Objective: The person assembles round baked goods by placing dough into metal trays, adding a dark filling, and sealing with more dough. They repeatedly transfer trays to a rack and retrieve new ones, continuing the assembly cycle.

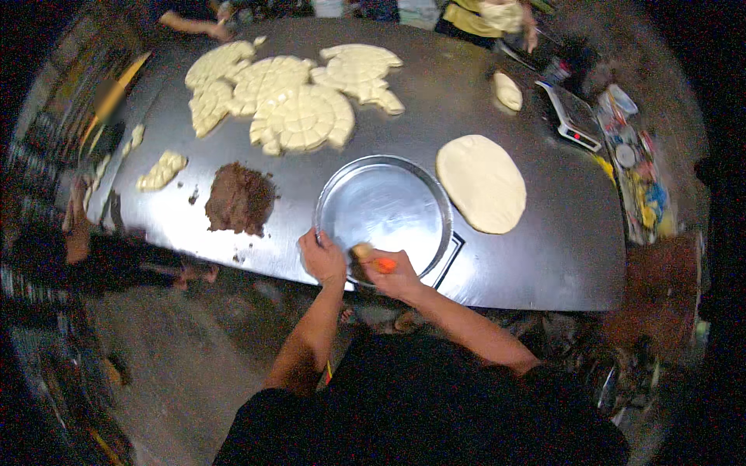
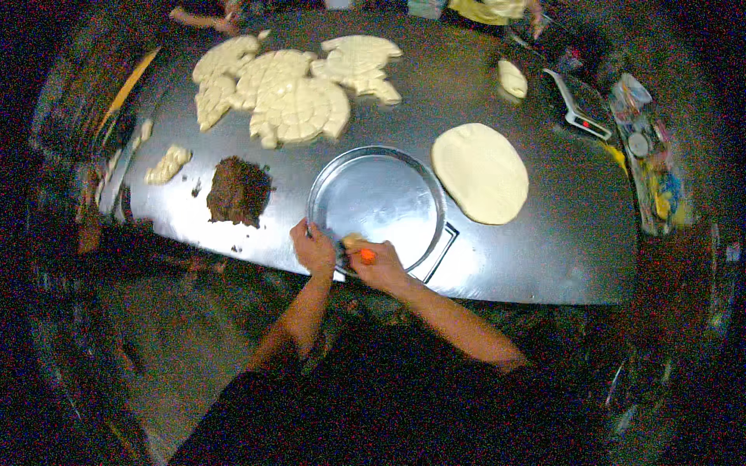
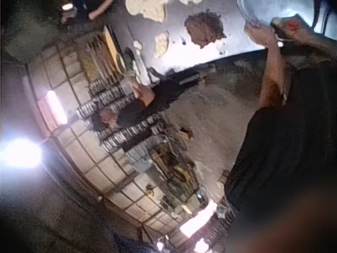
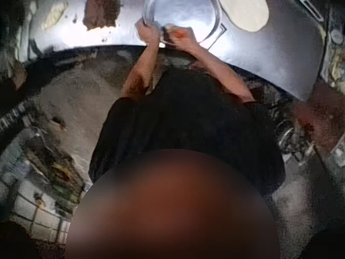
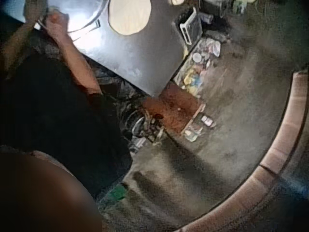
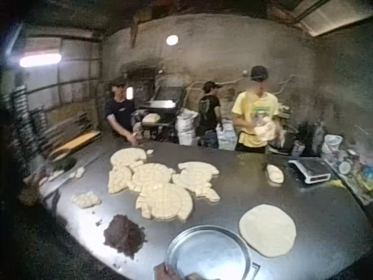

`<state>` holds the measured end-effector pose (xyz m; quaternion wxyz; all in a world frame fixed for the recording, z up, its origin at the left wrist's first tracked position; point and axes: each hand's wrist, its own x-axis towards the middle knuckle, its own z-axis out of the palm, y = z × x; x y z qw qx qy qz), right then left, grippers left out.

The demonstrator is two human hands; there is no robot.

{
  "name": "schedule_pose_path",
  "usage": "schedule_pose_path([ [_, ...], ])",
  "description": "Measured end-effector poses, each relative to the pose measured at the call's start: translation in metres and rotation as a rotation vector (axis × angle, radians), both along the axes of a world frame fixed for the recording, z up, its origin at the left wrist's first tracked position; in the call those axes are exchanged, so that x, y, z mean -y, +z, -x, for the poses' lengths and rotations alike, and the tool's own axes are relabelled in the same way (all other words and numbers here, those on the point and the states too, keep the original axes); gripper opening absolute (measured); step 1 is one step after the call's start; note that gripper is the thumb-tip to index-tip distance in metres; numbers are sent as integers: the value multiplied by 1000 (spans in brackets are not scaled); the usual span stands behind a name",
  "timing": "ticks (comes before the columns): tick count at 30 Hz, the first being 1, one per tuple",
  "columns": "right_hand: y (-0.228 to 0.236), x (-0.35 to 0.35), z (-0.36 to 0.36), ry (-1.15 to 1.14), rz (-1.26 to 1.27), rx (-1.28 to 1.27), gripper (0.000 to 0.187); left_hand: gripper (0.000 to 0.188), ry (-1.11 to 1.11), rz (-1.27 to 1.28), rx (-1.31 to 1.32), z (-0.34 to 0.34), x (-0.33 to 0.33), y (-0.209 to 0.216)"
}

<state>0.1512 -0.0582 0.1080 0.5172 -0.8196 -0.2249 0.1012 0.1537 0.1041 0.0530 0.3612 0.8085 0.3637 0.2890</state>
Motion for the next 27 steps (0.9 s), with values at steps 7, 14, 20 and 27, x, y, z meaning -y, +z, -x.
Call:
schedule_pose_path([
  [7, 8, 46, -30, -177, -201, 137, 20, 39, -98, 10, 41, 1, -7, -8],
  [14, 17, 325, -18, -603, -140, 473, 25, 30, -312, -194, 277, -69, 31, 42],
  [20, 5, 514, -3, -994, 608, 404, 26, 34, -887, -151, -156, -263, 141, 47],
  [27, -32, 548, 25, -823, 599, 287, 38, 44, -676, -251, -260, -328, 233, -19],
])
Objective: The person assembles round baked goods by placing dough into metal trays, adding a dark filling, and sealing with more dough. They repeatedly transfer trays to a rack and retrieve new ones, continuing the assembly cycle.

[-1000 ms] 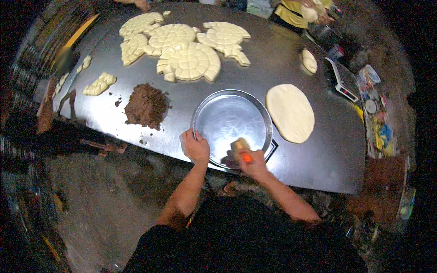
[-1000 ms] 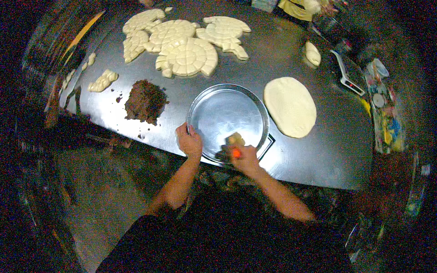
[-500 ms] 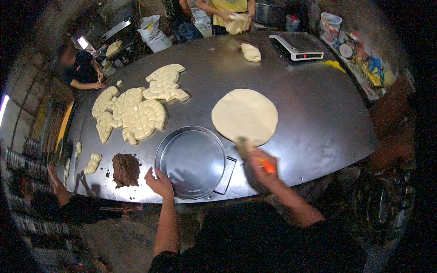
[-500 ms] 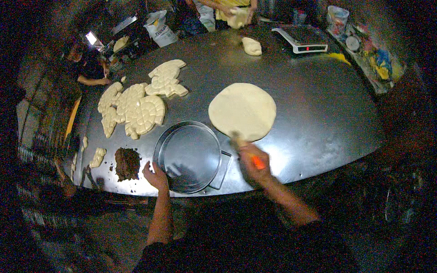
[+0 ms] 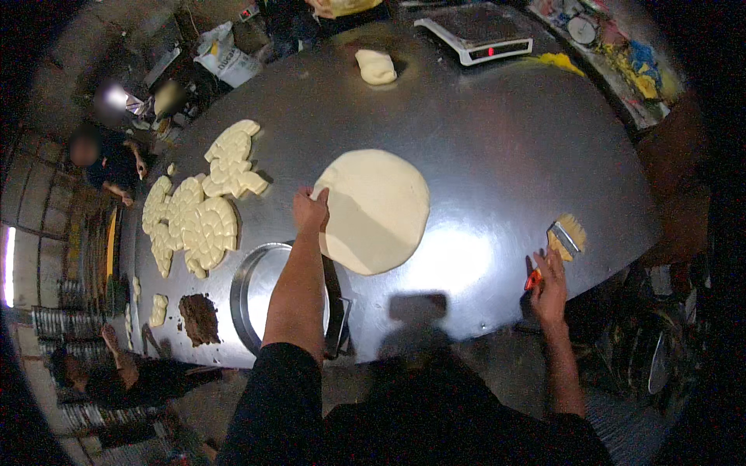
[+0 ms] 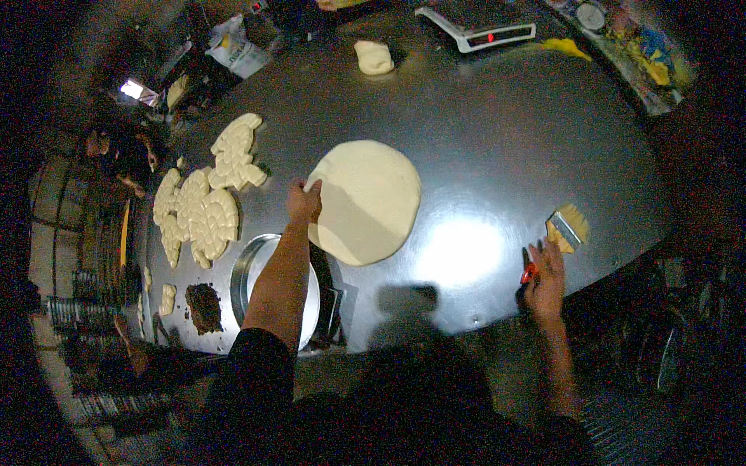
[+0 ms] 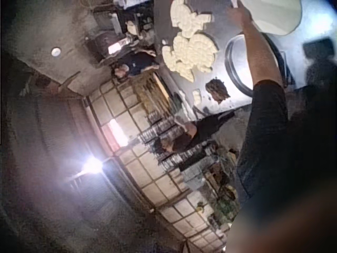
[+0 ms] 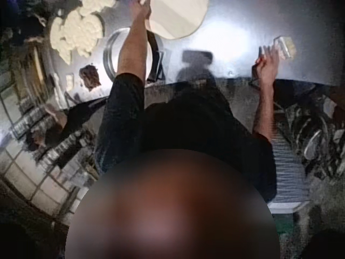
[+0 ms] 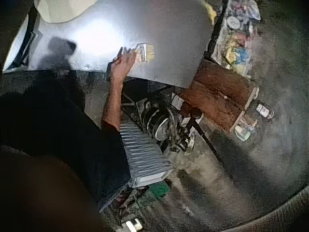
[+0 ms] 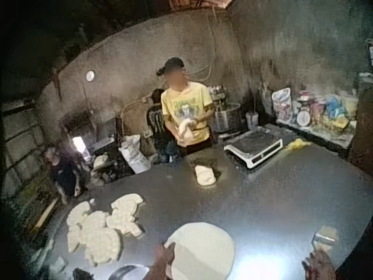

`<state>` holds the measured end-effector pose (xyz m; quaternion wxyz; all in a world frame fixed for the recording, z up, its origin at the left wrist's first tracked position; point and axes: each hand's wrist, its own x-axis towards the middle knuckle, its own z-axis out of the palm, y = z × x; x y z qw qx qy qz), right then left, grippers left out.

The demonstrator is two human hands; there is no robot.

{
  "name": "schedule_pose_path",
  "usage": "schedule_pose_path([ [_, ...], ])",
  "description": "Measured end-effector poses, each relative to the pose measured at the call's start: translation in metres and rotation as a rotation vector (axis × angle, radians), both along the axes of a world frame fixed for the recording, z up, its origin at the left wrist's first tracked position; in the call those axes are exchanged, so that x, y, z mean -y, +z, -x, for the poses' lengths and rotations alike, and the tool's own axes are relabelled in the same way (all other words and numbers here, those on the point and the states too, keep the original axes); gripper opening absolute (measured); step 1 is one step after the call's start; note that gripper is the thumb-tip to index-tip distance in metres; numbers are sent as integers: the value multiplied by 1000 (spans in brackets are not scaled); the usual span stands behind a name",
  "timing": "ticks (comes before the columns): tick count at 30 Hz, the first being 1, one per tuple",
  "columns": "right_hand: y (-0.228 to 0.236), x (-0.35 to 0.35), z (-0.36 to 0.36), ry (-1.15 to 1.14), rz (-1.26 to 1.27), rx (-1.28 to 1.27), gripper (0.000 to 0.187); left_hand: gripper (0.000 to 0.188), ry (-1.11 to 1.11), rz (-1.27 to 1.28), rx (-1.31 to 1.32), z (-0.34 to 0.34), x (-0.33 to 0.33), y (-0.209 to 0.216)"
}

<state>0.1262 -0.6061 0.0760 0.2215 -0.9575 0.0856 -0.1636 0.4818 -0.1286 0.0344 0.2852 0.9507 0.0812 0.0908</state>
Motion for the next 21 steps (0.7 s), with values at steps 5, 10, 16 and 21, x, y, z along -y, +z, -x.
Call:
schedule_pose_path([
  [5, 23, -97, -22, -132, -1110, -26, 38, 26, -305, 245, 9, 66, 55, 111],
  [10, 36, -168, -81, -124, -2213, -11, 49, 28, -726, 147, 96, 235, 137, 205],
  [16, 57, -187, -35, -24, -2134, -204, 51, 32, -1066, 576, -256, 345, 100, 233],
  [21, 77, -226, 13, 120, -1879, -285, 53, 35, -59, 1120, -351, 387, 10, 174],
])
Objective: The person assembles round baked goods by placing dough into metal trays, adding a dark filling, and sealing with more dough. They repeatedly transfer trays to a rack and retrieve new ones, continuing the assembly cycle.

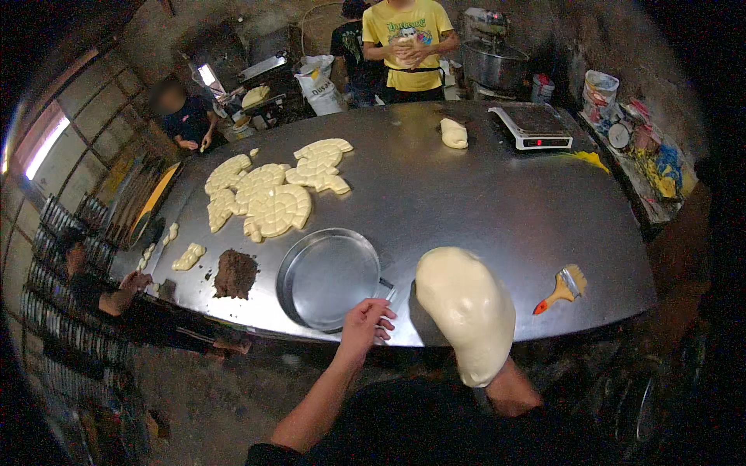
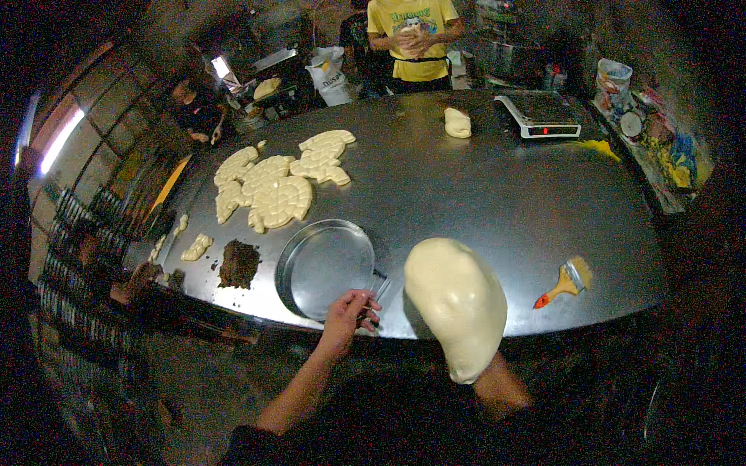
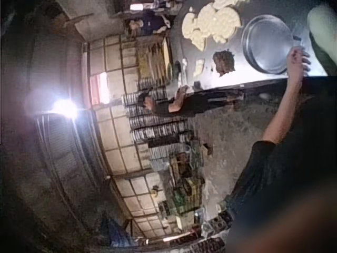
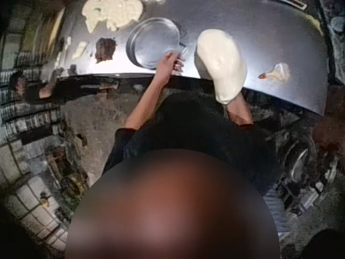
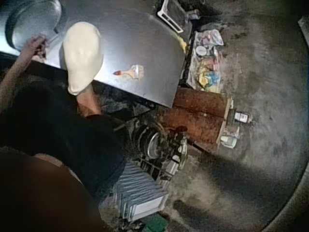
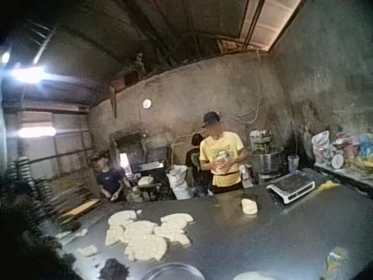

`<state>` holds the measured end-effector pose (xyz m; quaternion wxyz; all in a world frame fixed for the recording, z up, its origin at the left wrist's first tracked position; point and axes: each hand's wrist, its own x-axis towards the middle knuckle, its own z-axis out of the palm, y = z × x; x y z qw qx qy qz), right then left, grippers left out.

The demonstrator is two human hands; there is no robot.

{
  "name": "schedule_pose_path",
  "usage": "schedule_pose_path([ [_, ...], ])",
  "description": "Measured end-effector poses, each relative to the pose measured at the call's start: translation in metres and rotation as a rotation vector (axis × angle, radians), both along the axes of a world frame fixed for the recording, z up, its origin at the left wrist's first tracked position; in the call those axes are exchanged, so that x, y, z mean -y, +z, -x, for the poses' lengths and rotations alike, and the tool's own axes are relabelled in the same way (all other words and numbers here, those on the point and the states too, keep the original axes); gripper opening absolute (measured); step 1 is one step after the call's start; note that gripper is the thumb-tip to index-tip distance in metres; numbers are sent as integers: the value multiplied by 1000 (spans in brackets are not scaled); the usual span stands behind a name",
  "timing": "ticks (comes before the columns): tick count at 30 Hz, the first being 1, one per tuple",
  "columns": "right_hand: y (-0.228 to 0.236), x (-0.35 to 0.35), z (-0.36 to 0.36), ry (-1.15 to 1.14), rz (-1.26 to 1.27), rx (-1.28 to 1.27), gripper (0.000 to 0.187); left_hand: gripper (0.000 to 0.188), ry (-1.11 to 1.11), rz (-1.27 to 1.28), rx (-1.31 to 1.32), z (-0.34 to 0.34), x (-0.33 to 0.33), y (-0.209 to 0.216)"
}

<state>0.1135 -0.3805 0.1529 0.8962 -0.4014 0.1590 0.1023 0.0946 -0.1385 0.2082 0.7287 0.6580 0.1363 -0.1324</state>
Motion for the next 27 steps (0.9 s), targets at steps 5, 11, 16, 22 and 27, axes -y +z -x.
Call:
schedule_pose_path([
  [5, 15, -46, 41, 140, 249, 111, 55, 78, 12, 339, -29, 60, -34, -39],
  [11, 41, -84, 72, 282, 519, 204, 58, 79, 258, 812, 132, 129, -81, 4],
  [16, 53, -95, 76, 394, 706, 272, 61, 84, 317, 757, 59, 167, -117, 7],
  [22, 98, -112, 20, 499, 976, 582, 65, 76, 369, 610, 37, 178, -174, -16],
  [27, 136, -190, -81, 559, 1222, 1193, 69, 47, 630, 343, 27, 166, -219, -14],
])
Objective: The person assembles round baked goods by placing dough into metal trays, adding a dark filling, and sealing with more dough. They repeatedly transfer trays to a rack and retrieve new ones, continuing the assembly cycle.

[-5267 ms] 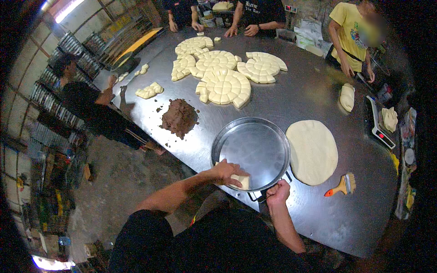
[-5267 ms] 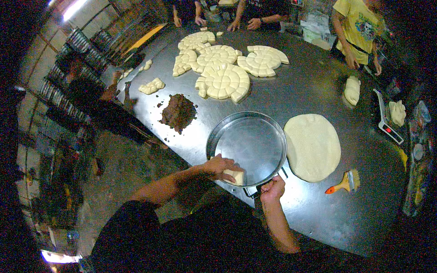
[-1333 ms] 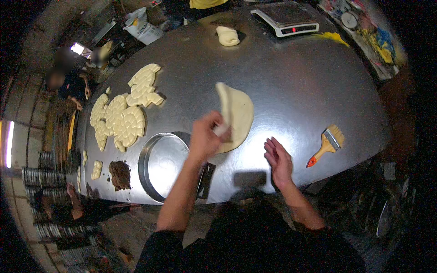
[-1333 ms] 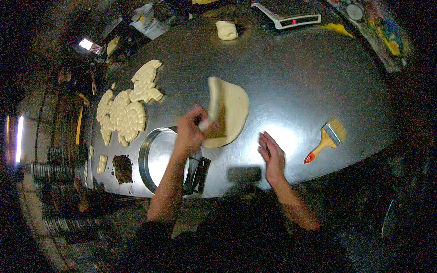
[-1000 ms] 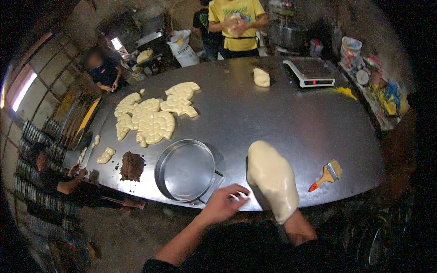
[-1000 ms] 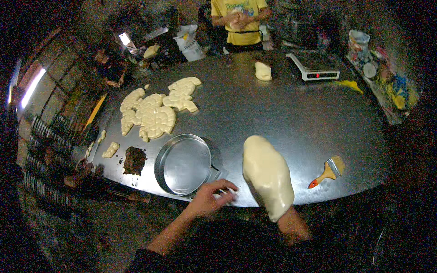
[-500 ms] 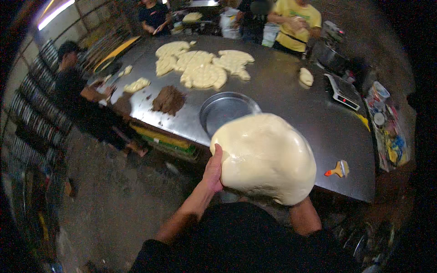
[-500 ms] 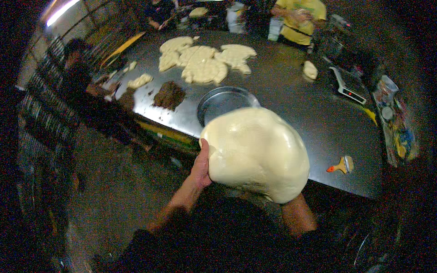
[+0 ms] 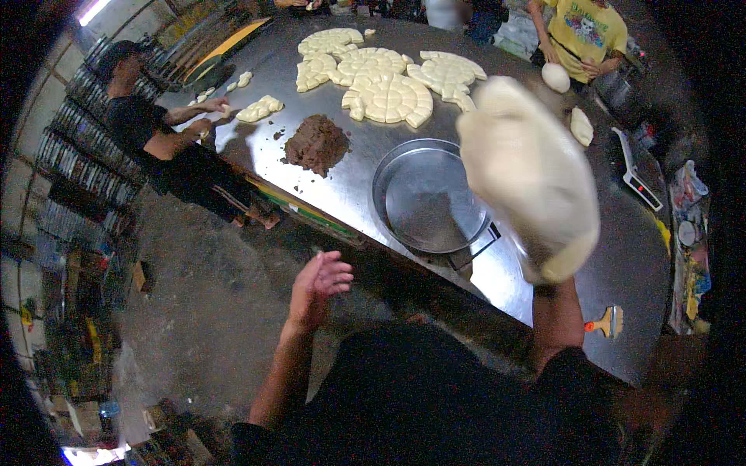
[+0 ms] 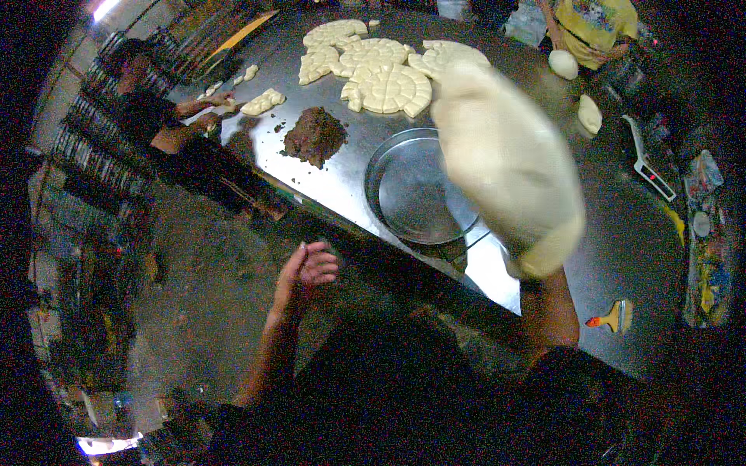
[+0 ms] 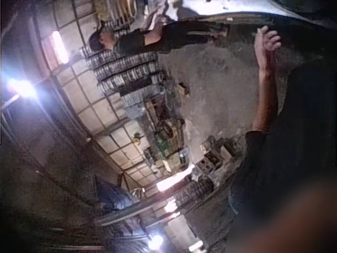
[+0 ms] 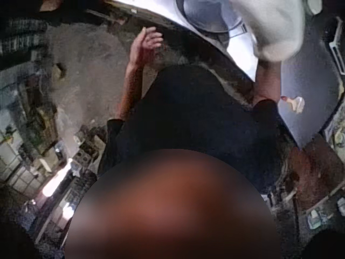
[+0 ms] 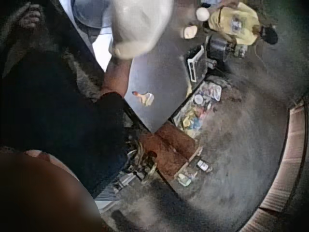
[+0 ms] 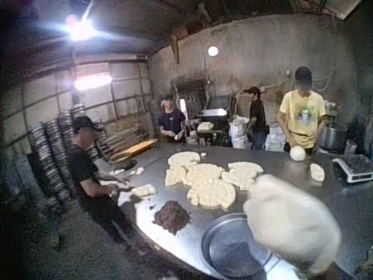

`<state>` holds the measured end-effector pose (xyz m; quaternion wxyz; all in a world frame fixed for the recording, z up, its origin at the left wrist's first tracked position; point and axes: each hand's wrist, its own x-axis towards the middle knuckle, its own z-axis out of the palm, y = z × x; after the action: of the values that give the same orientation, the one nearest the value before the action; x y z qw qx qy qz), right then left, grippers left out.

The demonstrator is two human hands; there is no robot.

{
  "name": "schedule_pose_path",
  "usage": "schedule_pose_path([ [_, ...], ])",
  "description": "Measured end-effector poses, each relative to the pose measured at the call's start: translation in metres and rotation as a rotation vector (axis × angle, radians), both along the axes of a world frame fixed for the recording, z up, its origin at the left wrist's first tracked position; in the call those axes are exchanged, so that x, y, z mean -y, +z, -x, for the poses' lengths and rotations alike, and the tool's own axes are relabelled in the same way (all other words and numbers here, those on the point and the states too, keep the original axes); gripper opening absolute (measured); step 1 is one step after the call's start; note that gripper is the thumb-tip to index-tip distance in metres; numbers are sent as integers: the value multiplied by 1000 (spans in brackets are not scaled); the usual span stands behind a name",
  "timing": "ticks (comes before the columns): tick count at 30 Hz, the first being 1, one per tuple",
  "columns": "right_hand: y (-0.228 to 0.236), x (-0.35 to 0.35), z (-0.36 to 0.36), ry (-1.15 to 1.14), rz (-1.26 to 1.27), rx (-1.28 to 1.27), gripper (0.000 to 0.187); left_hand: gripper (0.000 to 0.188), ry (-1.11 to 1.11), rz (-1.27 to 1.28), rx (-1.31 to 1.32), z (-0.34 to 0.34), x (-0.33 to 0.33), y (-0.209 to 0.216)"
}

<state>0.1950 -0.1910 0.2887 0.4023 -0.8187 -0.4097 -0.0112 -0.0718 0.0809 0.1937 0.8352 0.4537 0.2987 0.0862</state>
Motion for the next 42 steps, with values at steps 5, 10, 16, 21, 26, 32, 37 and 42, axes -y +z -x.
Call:
schedule_pose_path([
  [5, -93, -111, -35, 149, 609, 182, 66, 31, 113, -348, 10, -43, -19, -4],
  [10, -186, -128, -43, 70, 528, 339, 59, 22, -133, -526, -131, -118, -47, -17],
  [16, -184, -104, -56, -267, 279, 37, 59, 65, -597, -1508, 55, -218, -46, -55],
  [21, -197, -90, -44, -345, 630, 121, 65, 122, -1196, -1585, -113, -214, 2, -104],
  [26, -227, -87, -40, -473, 606, 61, 69, 130, -985, -1734, -276, -215, 35, -113],
  [32, -211, -76, -49, -332, 700, 24, 70, 117, -1478, -1421, -476, -232, 40, -51],
  [37, -193, -87, -46, -686, 47, 120, 54, 61, -1067, -1671, -110, -289, 26, -63],
  [42, -212, -100, -24, -586, 477, 19, 71, 69, -563, -1877, -21, -281, 13, -128],
])
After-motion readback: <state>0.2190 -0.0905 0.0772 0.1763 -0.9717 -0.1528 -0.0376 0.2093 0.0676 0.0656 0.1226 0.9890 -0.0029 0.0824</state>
